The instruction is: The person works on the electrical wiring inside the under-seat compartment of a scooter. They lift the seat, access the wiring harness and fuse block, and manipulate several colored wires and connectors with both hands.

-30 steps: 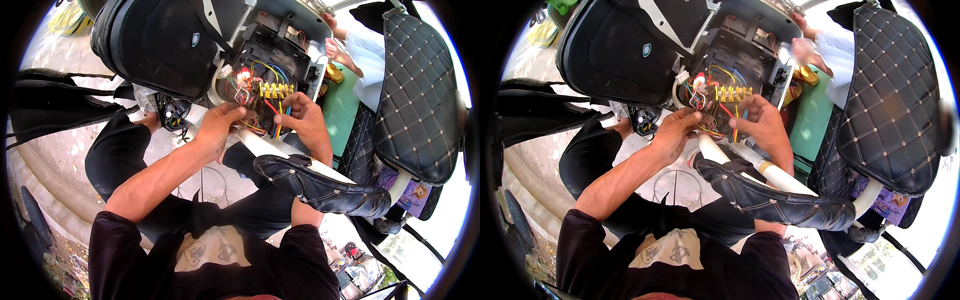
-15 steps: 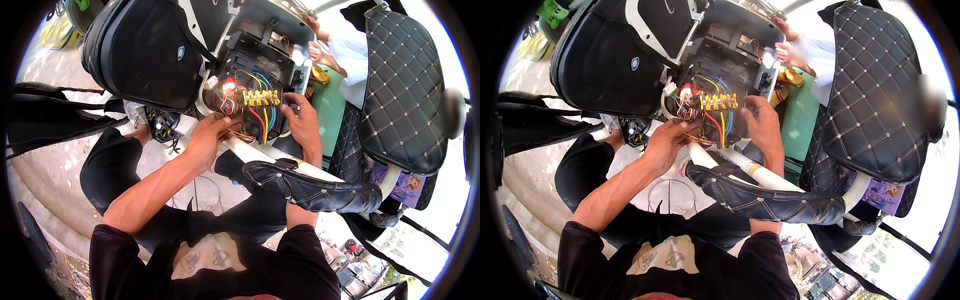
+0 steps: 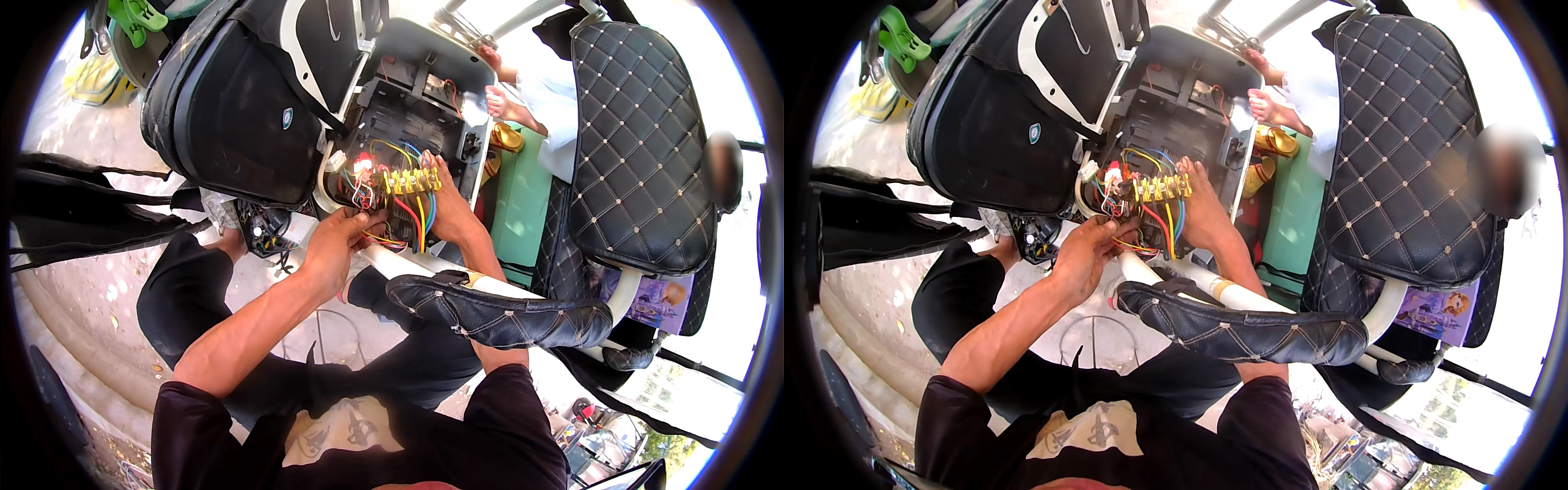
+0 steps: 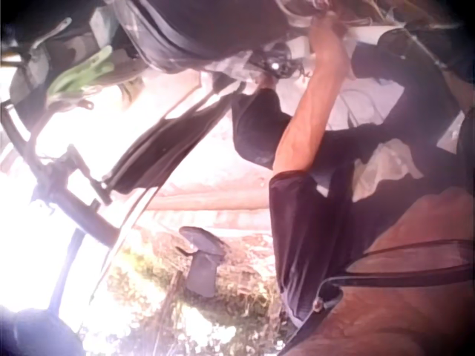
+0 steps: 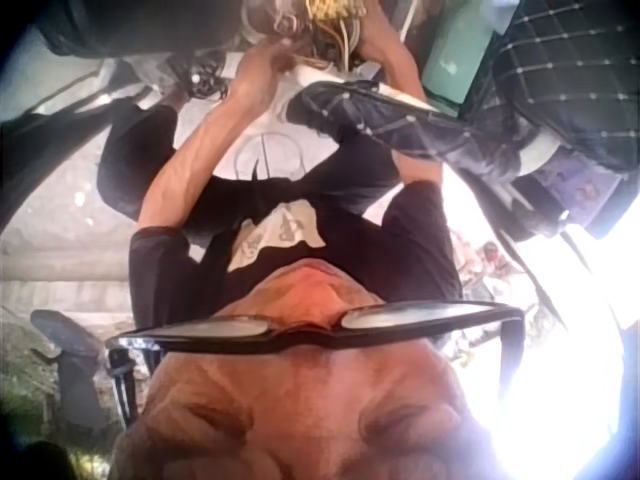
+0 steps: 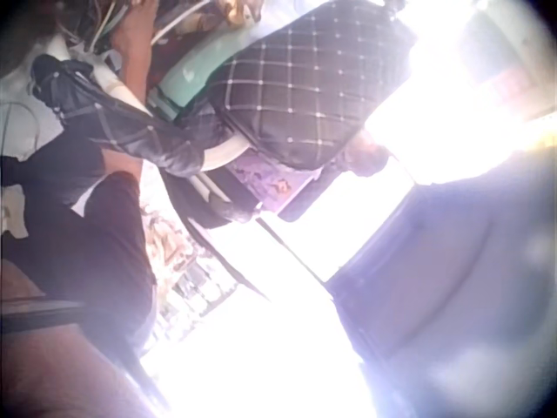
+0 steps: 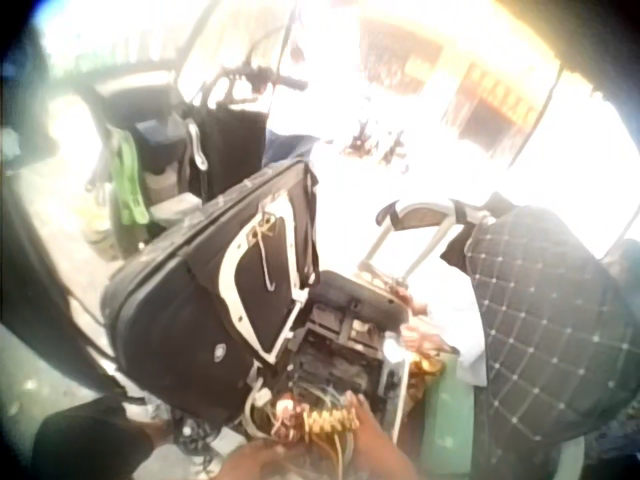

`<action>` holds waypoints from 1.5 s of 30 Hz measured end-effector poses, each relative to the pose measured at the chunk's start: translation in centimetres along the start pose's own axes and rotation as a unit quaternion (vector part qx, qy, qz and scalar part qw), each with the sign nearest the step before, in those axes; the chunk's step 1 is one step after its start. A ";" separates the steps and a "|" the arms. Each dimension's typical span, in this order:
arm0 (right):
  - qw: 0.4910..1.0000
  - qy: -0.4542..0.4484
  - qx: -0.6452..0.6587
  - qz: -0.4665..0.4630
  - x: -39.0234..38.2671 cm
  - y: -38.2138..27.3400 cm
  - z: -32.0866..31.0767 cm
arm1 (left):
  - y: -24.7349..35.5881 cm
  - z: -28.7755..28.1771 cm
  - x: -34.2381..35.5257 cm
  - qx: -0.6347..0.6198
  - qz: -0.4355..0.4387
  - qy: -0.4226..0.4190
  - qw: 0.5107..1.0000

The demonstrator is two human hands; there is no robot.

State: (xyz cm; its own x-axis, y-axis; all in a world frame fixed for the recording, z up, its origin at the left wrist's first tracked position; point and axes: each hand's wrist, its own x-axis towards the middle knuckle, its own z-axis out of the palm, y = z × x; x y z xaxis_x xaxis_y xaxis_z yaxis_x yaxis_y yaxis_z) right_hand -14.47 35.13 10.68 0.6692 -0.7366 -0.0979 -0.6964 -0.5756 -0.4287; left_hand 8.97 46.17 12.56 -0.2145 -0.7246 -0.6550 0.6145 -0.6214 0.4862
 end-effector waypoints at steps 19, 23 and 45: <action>0.999 -0.017 -0.035 0.007 -0.2 -0.8 -0.8 | 0.1 0.4 -0.3 0.004 0.011 0.002 1.000; 1.000 -0.009 -0.023 0.017 -0.3 -1.0 -0.7 | 0.0 0.5 -0.3 0.008 0.012 0.001 1.000; 0.991 -0.009 0.064 0.119 0.0 0.6 -0.1 | 0.3 0.0 -0.6 0.020 0.013 0.002 1.000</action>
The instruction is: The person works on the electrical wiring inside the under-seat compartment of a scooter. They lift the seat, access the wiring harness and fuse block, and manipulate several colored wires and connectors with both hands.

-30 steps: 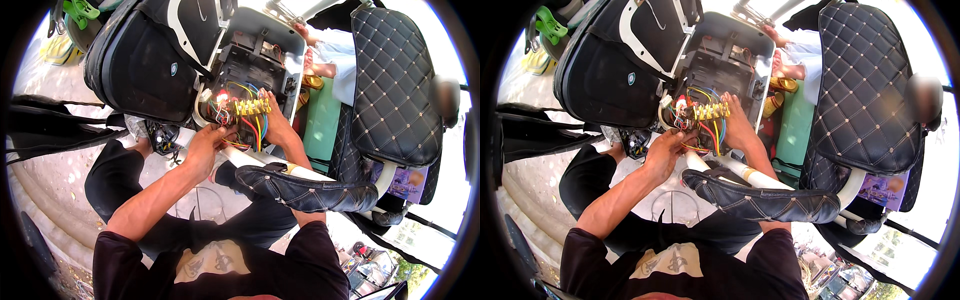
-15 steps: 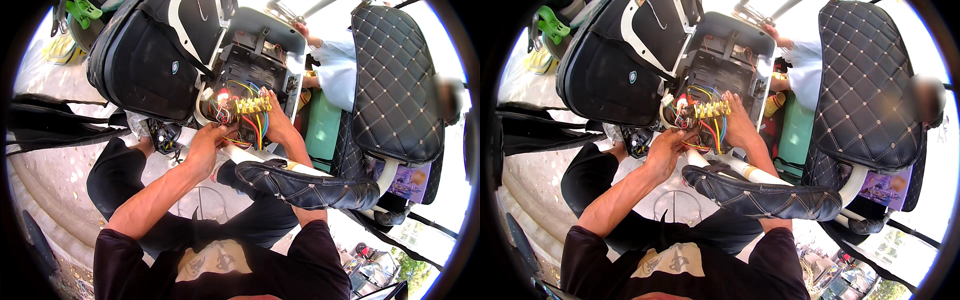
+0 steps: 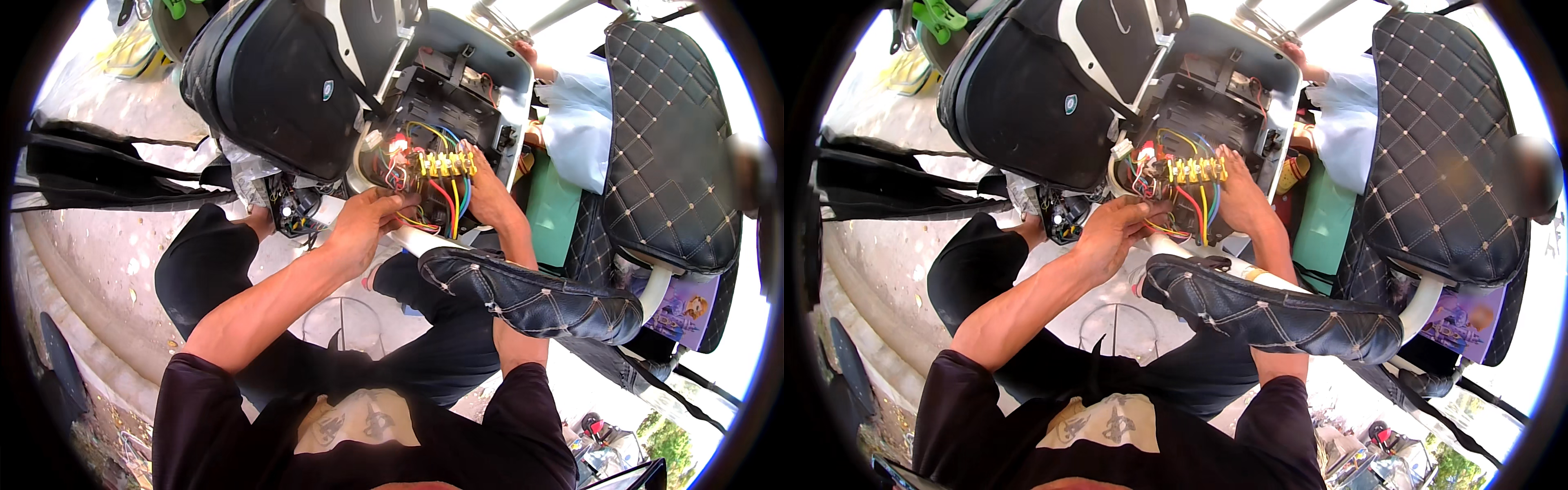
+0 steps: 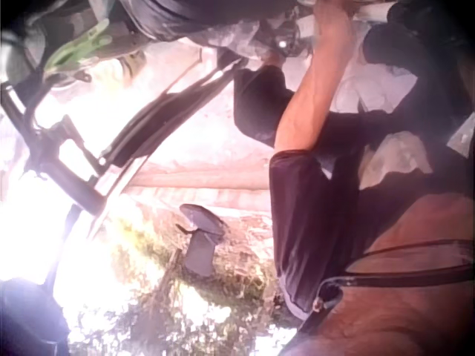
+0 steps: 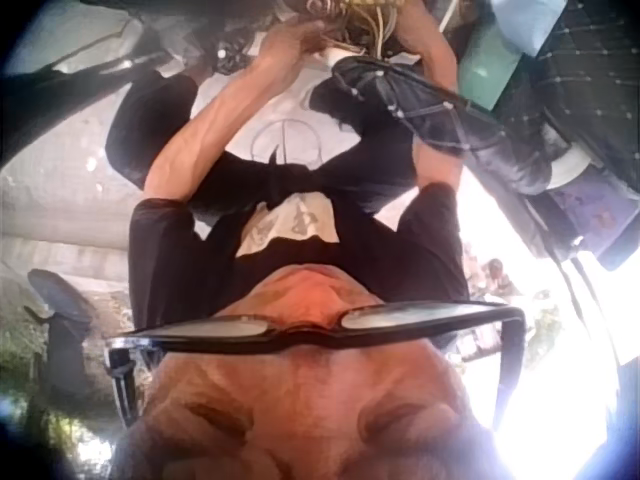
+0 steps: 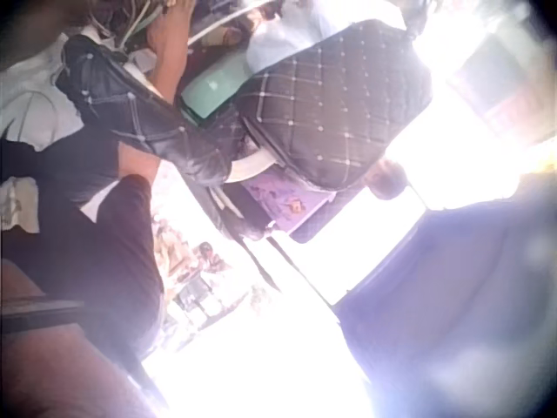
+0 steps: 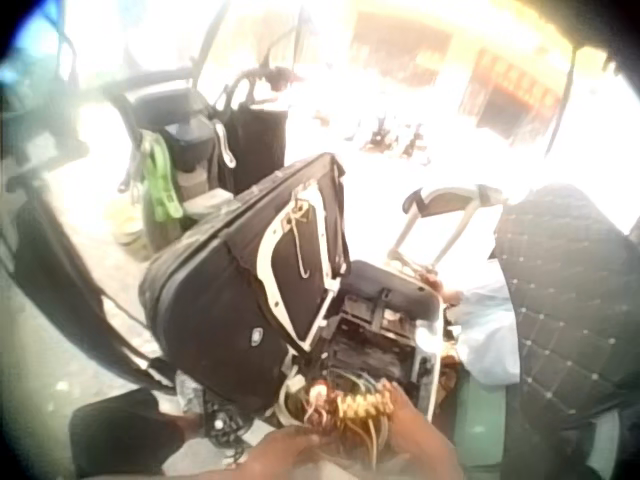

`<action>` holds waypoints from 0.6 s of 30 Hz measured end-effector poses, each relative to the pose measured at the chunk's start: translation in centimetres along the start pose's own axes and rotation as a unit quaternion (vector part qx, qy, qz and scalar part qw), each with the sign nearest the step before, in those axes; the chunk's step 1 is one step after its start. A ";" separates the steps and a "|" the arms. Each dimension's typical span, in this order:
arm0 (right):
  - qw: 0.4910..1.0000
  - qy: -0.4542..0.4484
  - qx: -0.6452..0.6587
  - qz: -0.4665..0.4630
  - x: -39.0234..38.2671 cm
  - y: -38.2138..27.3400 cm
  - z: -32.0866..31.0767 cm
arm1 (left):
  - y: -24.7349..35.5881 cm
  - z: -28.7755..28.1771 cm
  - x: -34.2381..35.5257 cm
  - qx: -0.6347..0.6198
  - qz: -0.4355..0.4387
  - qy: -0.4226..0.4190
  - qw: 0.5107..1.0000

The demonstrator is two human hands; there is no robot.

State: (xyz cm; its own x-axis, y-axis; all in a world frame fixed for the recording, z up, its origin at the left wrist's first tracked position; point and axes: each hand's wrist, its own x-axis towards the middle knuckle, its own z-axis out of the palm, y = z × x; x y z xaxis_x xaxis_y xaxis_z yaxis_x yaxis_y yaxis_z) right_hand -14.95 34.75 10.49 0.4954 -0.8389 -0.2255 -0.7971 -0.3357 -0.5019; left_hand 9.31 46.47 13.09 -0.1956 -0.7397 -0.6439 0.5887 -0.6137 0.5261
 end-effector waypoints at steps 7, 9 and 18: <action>0.972 0.082 0.196 0.102 -0.6 0.1 -3.9 | -1.1 -0.3 0.4 0.012 0.031 -0.015 0.999; 0.947 0.107 0.271 0.132 -0.9 -0.4 -4.2 | -1.0 -0.1 0.1 0.011 0.034 -0.007 0.999; 0.825 0.163 0.510 0.179 -2.5 -3.1 -6.5 | -0.8 -0.5 0.5 0.053 0.033 -0.007 0.998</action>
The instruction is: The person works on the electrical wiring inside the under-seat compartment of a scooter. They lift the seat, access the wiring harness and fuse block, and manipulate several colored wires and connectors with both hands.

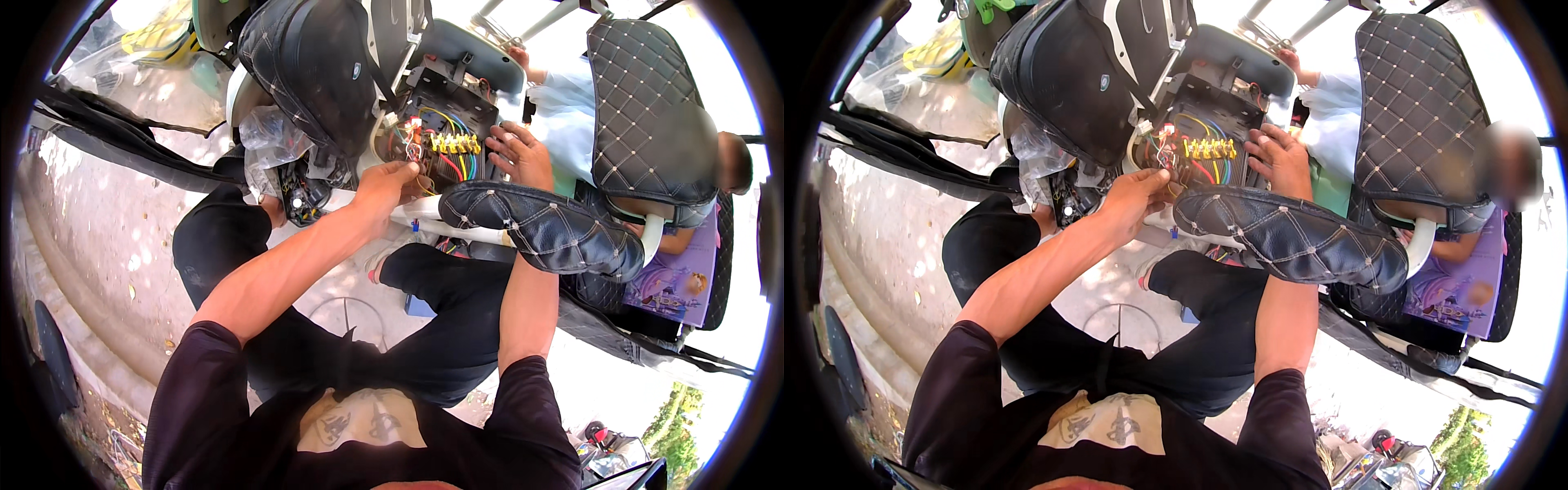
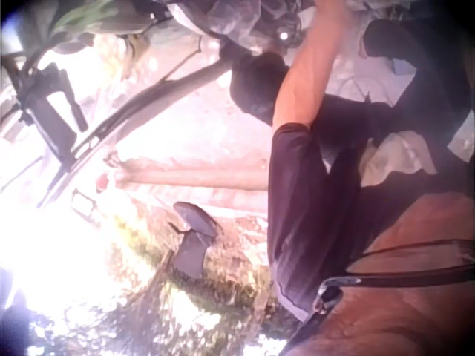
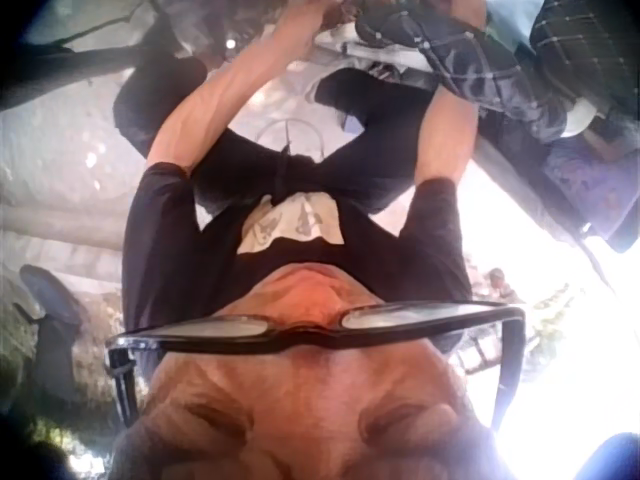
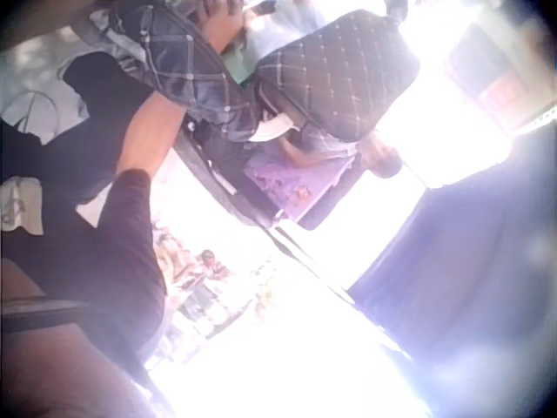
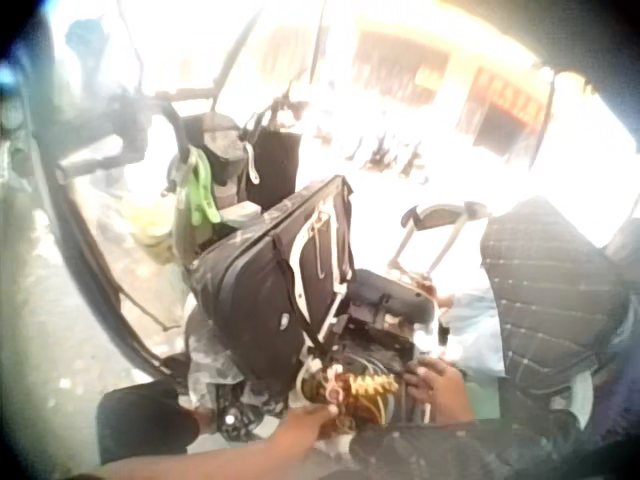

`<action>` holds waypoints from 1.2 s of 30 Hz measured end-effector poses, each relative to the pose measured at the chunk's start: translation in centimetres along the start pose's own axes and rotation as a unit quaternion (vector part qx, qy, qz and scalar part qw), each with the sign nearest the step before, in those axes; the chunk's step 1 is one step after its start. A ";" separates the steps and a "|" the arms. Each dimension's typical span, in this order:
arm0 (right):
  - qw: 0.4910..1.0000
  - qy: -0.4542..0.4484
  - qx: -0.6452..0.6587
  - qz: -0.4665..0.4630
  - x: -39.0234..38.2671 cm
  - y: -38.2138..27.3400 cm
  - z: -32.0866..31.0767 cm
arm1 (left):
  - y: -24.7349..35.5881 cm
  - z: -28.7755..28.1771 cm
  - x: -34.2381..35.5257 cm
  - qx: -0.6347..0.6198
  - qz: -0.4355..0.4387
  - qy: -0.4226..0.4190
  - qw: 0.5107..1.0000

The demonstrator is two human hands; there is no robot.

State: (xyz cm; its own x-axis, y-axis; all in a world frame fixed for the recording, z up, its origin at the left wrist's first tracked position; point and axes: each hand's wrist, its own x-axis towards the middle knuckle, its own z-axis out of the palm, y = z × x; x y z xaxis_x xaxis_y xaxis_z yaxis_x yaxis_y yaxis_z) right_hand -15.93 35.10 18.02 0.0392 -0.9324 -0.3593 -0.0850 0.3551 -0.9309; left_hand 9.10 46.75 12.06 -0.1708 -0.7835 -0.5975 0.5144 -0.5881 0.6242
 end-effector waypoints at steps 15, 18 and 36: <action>0.834 -0.005 -0.461 -0.304 -0.2 3.4 -7.6 | -0.9 -0.1 0.7 0.056 0.094 -0.028 0.994; 0.585 0.034 -0.592 -0.554 -2.4 3.1 -4.3 | -1.0 -1.6 0.9 0.084 0.081 -0.011 0.993; 0.990 -0.077 0.032 0.116 -0.6 0.9 0.8 | -1.0 0.2 -0.2 0.048 0.020 0.005 0.999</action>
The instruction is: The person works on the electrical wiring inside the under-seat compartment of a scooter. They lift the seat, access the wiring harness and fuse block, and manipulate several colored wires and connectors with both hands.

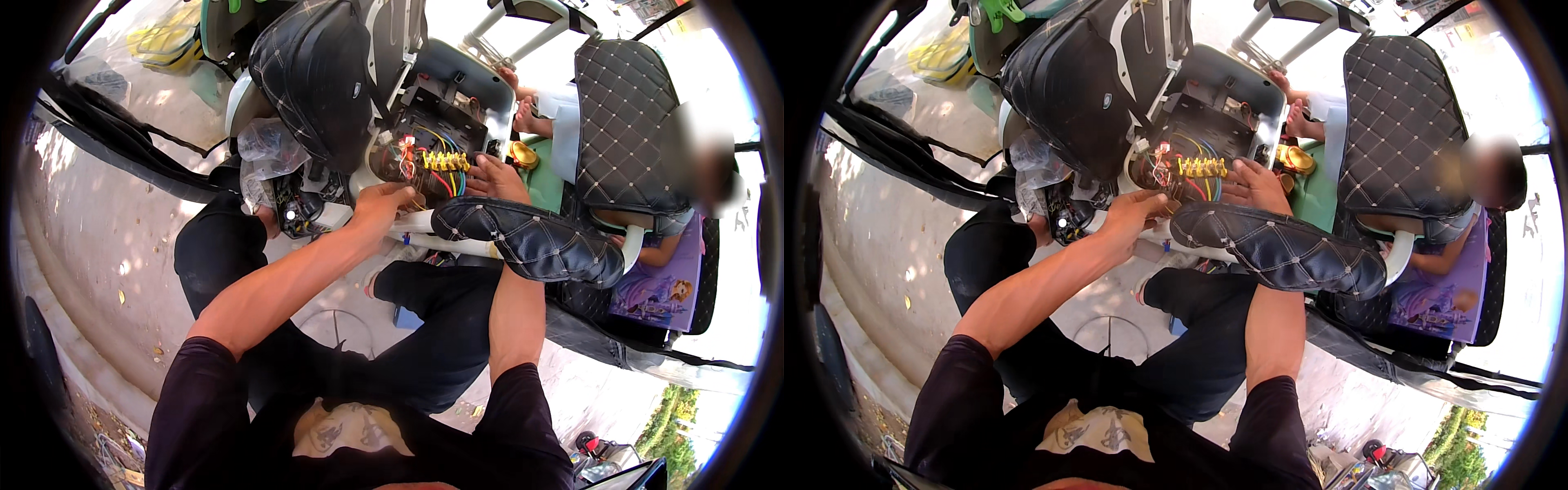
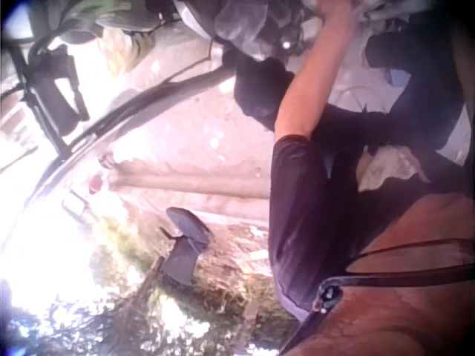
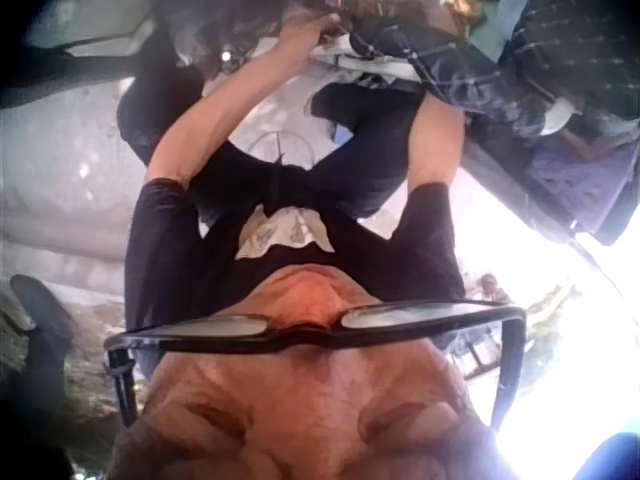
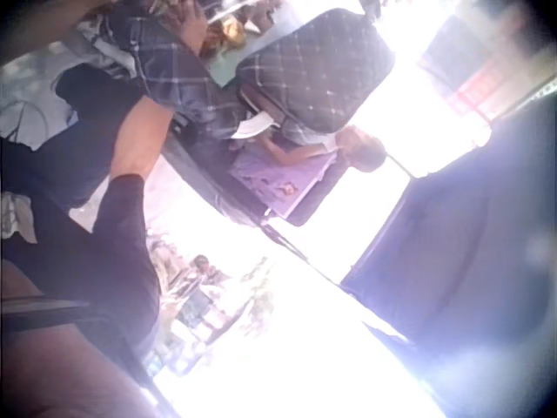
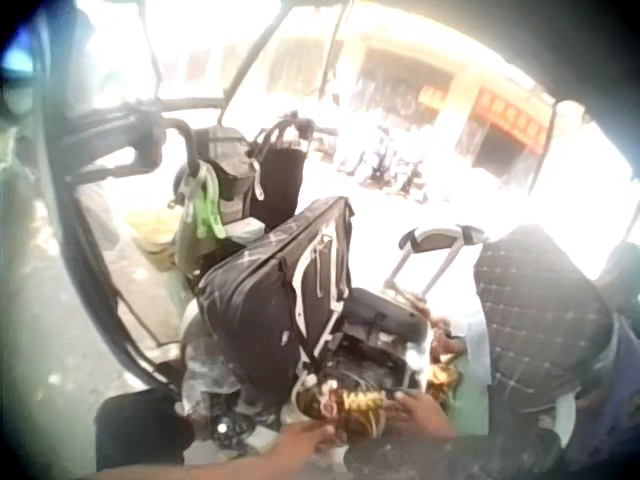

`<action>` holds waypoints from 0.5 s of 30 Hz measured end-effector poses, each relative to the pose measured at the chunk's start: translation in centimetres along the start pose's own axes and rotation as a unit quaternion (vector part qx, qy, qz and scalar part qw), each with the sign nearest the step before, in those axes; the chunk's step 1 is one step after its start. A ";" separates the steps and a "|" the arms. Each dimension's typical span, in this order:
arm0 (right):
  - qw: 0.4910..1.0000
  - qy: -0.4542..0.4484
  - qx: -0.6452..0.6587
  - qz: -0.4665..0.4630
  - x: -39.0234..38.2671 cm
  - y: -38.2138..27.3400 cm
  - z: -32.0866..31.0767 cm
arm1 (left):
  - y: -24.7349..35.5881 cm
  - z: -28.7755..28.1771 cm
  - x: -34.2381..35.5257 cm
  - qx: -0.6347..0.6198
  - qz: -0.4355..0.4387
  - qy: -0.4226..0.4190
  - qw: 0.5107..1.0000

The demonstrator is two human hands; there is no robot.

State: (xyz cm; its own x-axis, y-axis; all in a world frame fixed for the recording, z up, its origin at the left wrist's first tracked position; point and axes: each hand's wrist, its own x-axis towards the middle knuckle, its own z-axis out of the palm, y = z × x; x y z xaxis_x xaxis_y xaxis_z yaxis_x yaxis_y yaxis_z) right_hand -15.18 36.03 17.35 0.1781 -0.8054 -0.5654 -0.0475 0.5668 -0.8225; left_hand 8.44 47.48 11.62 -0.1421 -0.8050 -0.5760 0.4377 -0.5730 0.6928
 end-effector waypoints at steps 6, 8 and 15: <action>0.994 -0.109 0.001 -0.004 -0.7 -1.0 1.4 | 0.9 0.3 -0.8 0.026 -0.005 0.017 1.000; 0.992 -0.123 0.000 -0.006 -1.0 -1.4 1.6 | 1.3 0.7 -1.3 0.019 0.004 0.015 1.000; 0.991 -0.125 -0.027 -0.039 -1.3 -1.1 1.9 | 2.2 0.6 -3.1 0.072 -0.002 0.094 0.993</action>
State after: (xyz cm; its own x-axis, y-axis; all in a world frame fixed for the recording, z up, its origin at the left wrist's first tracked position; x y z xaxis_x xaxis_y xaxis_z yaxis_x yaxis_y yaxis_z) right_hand -13.46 36.80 19.07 0.4204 -0.7751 -0.4717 -0.0746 0.4886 -0.8693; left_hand 9.27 48.62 15.15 0.0300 -0.7674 -0.6404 0.3050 -0.6031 0.7370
